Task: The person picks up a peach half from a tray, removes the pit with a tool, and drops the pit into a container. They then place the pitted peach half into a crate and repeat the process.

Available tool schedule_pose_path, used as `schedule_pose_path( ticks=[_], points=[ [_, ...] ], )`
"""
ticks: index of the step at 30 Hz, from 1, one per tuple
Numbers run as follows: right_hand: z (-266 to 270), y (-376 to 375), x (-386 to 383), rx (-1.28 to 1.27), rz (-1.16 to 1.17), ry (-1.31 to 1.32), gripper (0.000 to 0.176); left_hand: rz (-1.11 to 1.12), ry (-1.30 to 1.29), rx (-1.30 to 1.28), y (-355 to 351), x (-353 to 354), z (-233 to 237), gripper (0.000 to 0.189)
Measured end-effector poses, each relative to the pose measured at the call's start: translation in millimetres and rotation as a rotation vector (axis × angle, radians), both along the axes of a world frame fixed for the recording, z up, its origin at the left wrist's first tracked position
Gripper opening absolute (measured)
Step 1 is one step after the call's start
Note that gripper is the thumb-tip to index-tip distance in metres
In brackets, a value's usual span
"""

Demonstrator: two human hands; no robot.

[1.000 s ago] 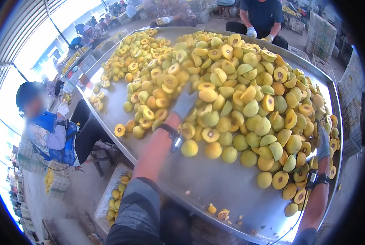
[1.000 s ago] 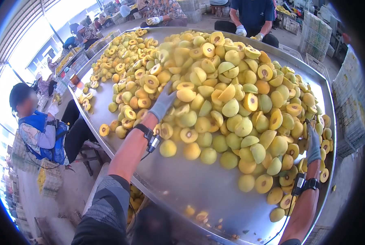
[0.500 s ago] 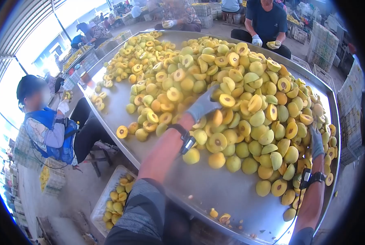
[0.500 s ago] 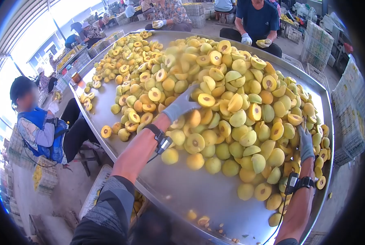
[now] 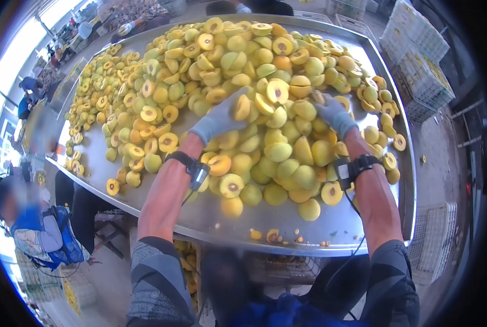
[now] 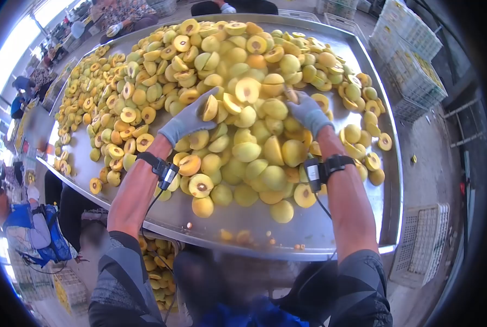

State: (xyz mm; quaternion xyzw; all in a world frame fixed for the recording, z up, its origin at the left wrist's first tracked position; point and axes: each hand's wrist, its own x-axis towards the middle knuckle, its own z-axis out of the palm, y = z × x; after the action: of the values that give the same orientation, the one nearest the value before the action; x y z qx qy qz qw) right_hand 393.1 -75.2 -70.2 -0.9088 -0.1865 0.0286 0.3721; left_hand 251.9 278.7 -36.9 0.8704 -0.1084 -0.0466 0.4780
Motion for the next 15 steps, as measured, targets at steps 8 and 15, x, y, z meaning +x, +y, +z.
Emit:
schedule_pose_path(
  ticks=[8, 15],
  points=[
    [14.2, 19.5, -71.7, -0.278, 0.187, -0.145, 0.058, -0.055, 0.021, 0.391, -43.8, -33.3, 2.3, 0.093],
    [32.9, 10.3, -138.0, -0.192, 0.248, -0.076, 0.056, 0.012, 0.017, 0.362, -67.6, -91.9, 7.0, 0.084]
  ],
)
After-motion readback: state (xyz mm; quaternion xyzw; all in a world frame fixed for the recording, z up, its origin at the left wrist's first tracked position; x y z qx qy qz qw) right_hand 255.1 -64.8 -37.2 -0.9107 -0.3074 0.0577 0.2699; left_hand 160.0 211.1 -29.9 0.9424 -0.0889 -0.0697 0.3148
